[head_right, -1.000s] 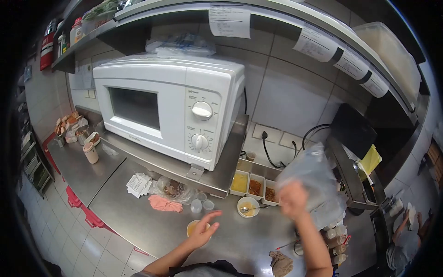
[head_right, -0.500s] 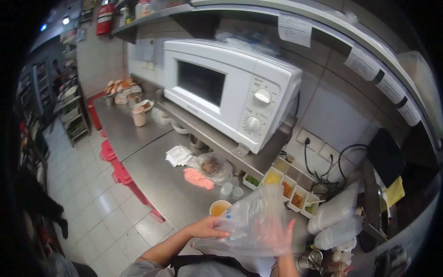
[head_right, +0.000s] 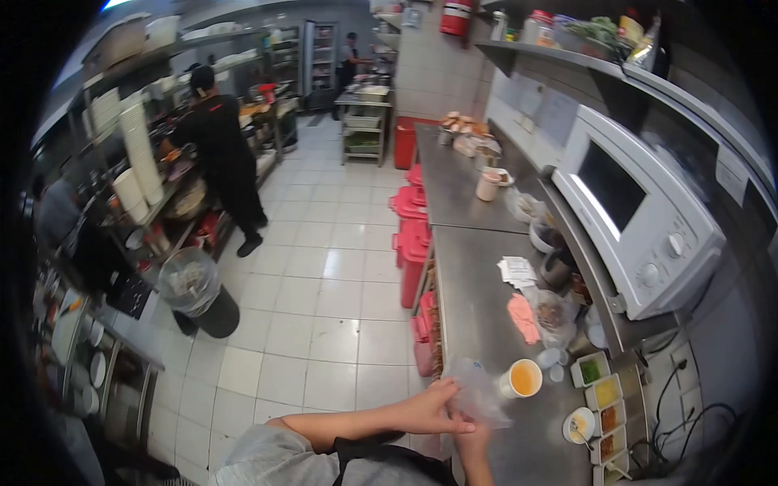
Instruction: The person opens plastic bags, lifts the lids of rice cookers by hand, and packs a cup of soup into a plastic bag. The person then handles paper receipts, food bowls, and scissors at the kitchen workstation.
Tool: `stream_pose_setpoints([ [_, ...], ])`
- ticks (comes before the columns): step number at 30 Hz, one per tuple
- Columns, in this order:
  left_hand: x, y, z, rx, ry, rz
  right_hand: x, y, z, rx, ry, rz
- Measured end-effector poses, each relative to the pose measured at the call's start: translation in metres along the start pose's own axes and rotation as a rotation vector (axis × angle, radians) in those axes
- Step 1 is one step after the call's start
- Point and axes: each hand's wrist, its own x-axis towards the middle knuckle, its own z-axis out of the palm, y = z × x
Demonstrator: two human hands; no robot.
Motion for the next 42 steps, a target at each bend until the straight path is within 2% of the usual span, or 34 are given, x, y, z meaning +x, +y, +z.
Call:
stream_pose_setpoints([
  [2,-0.017,-0.013,-0.01,0.047,0.073,0.044,-0.008,-0.001,0.015,-0.122,-0.152,-0.114],
  [3,-0.023,-0.027,-0.012,0.084,0.247,0.143,-0.006,0.009,0.016,-0.332,-0.238,-0.152],
  [6,-0.051,-0.053,-0.037,0.144,0.258,-0.135,-0.015,0.008,0.016,-0.436,-0.301,0.057],
  [9,-0.062,-0.069,-0.052,-0.024,0.203,-0.426,-0.015,0.014,0.023,-0.411,-0.272,-0.007],
  [12,-0.059,-0.063,-0.06,-0.902,-0.072,-0.519,-0.005,0.038,0.03,-0.435,-0.138,-0.003],
  [15,-0.049,-0.07,-0.075,-1.322,-0.252,-0.286,0.012,0.098,0.011,-0.747,-0.096,-0.109],
  [18,-0.029,-0.096,-0.099,-1.562,-0.237,-0.305,0.027,0.115,0.018,-0.508,-0.163,0.327],
  [21,-0.019,-0.091,-0.153,-1.133,-0.084,-0.237,0.049,0.097,0.03,0.644,-0.109,0.857],
  [24,-0.005,-0.152,-0.165,-0.427,-0.106,-0.313,0.067,0.114,0.05,1.029,-0.054,0.914],
  [25,0.002,-0.187,-0.154,-0.378,0.04,-0.37,0.07,0.105,0.062,1.031,-0.101,0.892],
  [28,0.027,-0.239,-0.151,0.071,0.291,-0.562,0.079,0.064,0.1,1.085,-0.193,0.823],
  [30,0.04,-0.256,-0.159,0.033,0.434,-0.503,0.084,0.059,0.117,1.195,-0.197,0.787],
  [31,0.044,-0.264,-0.162,0.011,0.507,-0.478,0.083,0.07,0.117,1.066,-0.261,0.68],
  [33,0.053,-0.286,-0.169,-0.099,0.489,-0.342,0.083,0.094,0.109,0.798,-0.383,0.464],
  [34,0.058,-0.295,-0.169,-0.157,0.48,-0.275,0.088,0.098,0.104,0.375,-0.495,0.431],
  [36,0.068,-0.272,-0.183,-0.46,0.278,-0.357,0.093,0.092,0.098,-0.477,-0.667,0.338],
  [37,0.071,-0.254,-0.19,-0.608,0.173,-0.399,0.093,0.099,0.098,-0.664,-0.583,0.282],
  [39,0.072,-0.223,-0.19,-0.736,-0.077,-0.336,0.091,0.12,0.098,-1.033,-0.403,0.164],
  [40,0.07,-0.21,-0.185,-0.8,-0.198,-0.302,0.091,0.126,0.097,-1.027,-0.305,0.17],
  [42,0.062,-0.186,-0.167,-0.974,-0.298,-0.211,0.093,0.128,0.095,-1.009,-0.111,0.173],
])
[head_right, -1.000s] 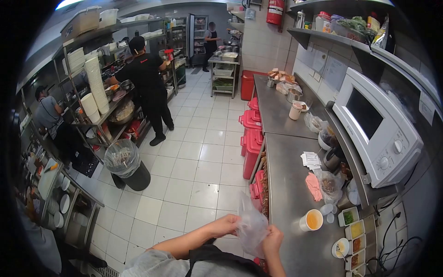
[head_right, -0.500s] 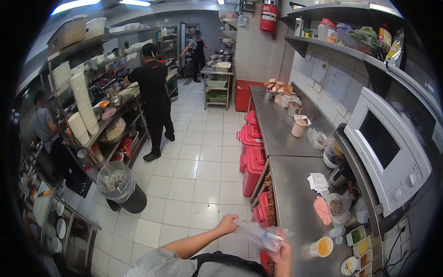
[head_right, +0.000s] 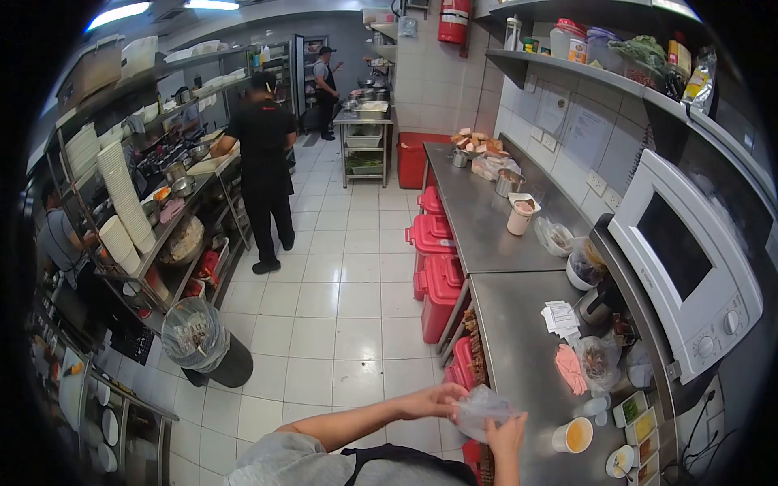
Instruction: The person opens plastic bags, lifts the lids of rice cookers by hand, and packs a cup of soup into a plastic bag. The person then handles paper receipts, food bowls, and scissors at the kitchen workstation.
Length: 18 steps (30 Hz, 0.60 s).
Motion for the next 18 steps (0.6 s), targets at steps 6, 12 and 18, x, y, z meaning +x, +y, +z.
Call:
stream_pose_setpoints([
  [6,0.008,-0.029,0.02,0.655,-0.074,0.056,0.002,-0.001,-0.029,-0.231,-0.274,0.187],
  [12,0.009,-0.023,0.059,1.678,0.481,0.457,-0.009,-0.042,-0.038,-0.345,-0.34,0.005],
  [18,0.042,-0.046,0.031,1.52,0.416,0.125,-0.019,-0.03,-0.07,-0.317,-0.397,-0.169],
])
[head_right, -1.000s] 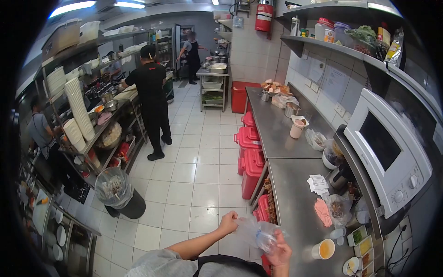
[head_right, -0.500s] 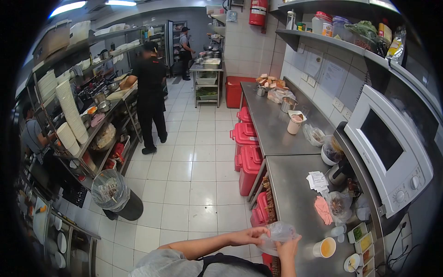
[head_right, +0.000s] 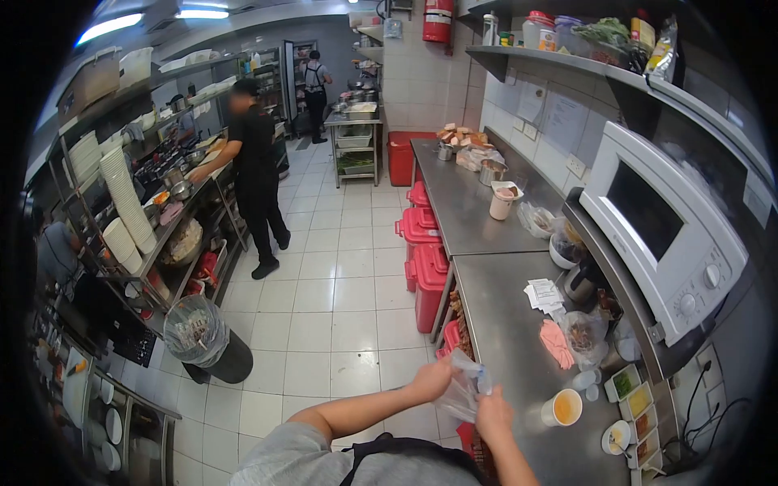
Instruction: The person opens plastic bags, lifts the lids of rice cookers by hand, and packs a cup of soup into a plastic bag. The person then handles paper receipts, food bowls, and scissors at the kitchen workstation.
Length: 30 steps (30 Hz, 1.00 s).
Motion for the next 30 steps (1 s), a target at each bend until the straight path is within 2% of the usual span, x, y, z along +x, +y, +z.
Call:
stream_pose_setpoints([
  [3,0.002,-0.003,-0.011,0.081,0.057,0.06,0.008,0.035,0.013,-0.059,0.028,0.157],
  [4,0.001,0.003,-0.013,0.128,-0.026,0.014,0.007,0.041,0.018,-0.072,0.036,0.222],
  [6,0.0,0.023,-0.024,0.216,-0.199,-0.067,0.005,0.037,0.002,-0.06,-0.002,0.205],
  [8,0.006,0.01,-0.011,0.216,-0.278,-0.073,-0.003,0.046,-0.002,-0.054,-0.004,0.223],
  [10,0.005,-0.014,0.005,0.149,-0.104,0.132,-0.005,0.061,0.002,-0.041,0.023,0.187],
  [11,0.008,-0.014,-0.005,0.085,-0.163,0.175,-0.007,0.064,-0.003,-0.034,-0.023,0.197],
  [12,0.007,0.003,-0.026,0.104,-0.188,0.174,-0.012,0.07,-0.011,0.038,-0.079,0.162],
  [13,0.013,-0.005,-0.021,0.032,-0.201,0.186,-0.009,0.094,-0.005,0.122,-0.115,-0.016],
  [14,0.019,-0.003,-0.022,0.057,-0.259,0.175,-0.006,0.117,-0.009,0.279,-0.104,-0.286],
  [15,0.025,-0.003,-0.021,0.031,-0.271,0.142,-0.011,0.124,-0.025,0.47,-0.038,-0.191],
  [16,0.031,-0.003,-0.02,0.07,-0.23,0.202,-0.016,0.13,-0.041,0.655,0.032,-0.113],
  [19,0.049,0.018,-0.022,0.016,-0.303,0.087,-0.022,0.154,-0.058,0.079,0.254,0.369],
  [22,0.061,0.035,-0.006,0.083,-0.261,0.091,-0.013,0.184,-0.033,0.063,-0.05,0.526],
  [24,0.067,0.038,0.017,0.096,-0.173,0.166,-0.014,0.2,-0.011,0.216,-0.021,0.486],
  [26,0.066,0.053,0.019,0.089,-0.23,0.146,-0.017,0.212,0.002,0.325,0.047,0.457],
  [30,0.069,0.068,0.027,0.11,-0.31,0.087,-0.03,0.207,-0.02,0.323,0.118,0.51],
])
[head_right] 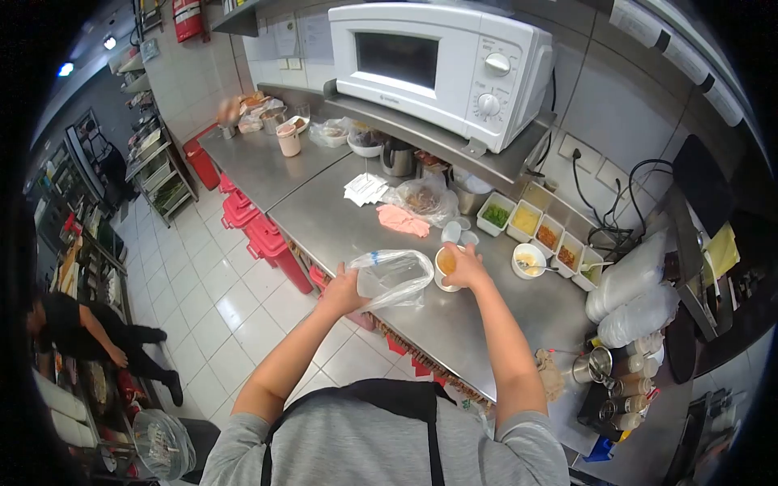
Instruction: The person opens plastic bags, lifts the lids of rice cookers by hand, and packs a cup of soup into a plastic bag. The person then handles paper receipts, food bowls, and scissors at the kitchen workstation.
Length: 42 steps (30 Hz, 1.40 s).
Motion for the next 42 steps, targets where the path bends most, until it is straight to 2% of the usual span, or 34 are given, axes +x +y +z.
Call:
stream_pose_setpoints([
  [3,0.011,0.005,0.016,0.014,-0.02,0.023,-0.014,-0.017,-0.041,-0.003,0.127,0.001],
  [6,0.018,0.028,0.016,0.032,-0.14,-0.013,-0.037,-0.05,-0.09,-0.032,0.248,-0.119],
  [7,0.021,0.033,0.022,0.042,-0.161,-0.016,-0.045,-0.061,-0.103,-0.009,0.25,-0.162],
  [10,0.027,0.049,0.037,0.03,-0.154,0.159,-0.056,-0.084,-0.12,0.101,0.173,-0.286],
  [12,0.032,0.064,0.037,-0.294,-0.358,0.161,-0.057,-0.09,-0.113,0.228,0.037,-0.351],
  [15,0.037,0.064,0.041,-0.765,-0.683,0.054,-0.059,-0.087,-0.078,0.332,-0.12,-0.267],
  [17,0.039,0.052,0.048,-1.037,-0.87,0.005,-0.04,-0.058,-0.027,0.396,-0.127,-0.337],
  [18,0.035,0.054,0.039,-1.049,-0.879,-0.004,-0.035,-0.048,-0.009,0.425,-0.129,-0.374],
  [20,0.019,0.059,0.015,-1.073,-0.899,-0.03,-0.049,-0.051,0.004,0.475,-0.13,-0.207],
  [21,0.018,0.05,0.02,-1.051,-0.891,0.01,-0.055,-0.052,0.01,0.498,-0.134,-0.123],
  [24,0.021,0.043,0.035,-0.943,-0.796,0.08,-0.045,-0.038,0.042,0.28,0.031,-0.154],
  [25,0.031,0.032,0.055,-0.907,-0.776,0.086,-0.046,-0.04,0.045,0.191,0.019,-0.083],
  [27,0.011,0.062,0.012,-0.808,-0.697,0.103,-0.045,-0.041,0.063,0.032,0.099,-0.083],
  [28,0.014,0.059,0.023,-0.809,-0.611,0.172,-0.047,-0.041,0.073,-0.048,0.132,-0.085],
  [29,0.017,0.053,0.035,-0.806,-0.525,0.239,-0.052,-0.047,0.078,-0.063,0.114,-0.054],
  [31,0.012,0.061,0.014,-0.757,-0.539,0.226,-0.061,-0.061,0.078,-0.1,0.092,0.004],
  [34,0.021,0.054,0.026,-0.559,-0.252,0.407,-0.063,-0.061,0.08,-0.028,0.084,0.006],
  [37,0.01,0.075,-0.017,-0.513,-0.286,0.319,-0.057,-0.053,0.077,0.046,0.027,0.034],
  [42,0.003,0.095,-0.037,-0.483,-0.166,0.486,-0.055,-0.052,0.073,0.011,0.054,0.033],
])
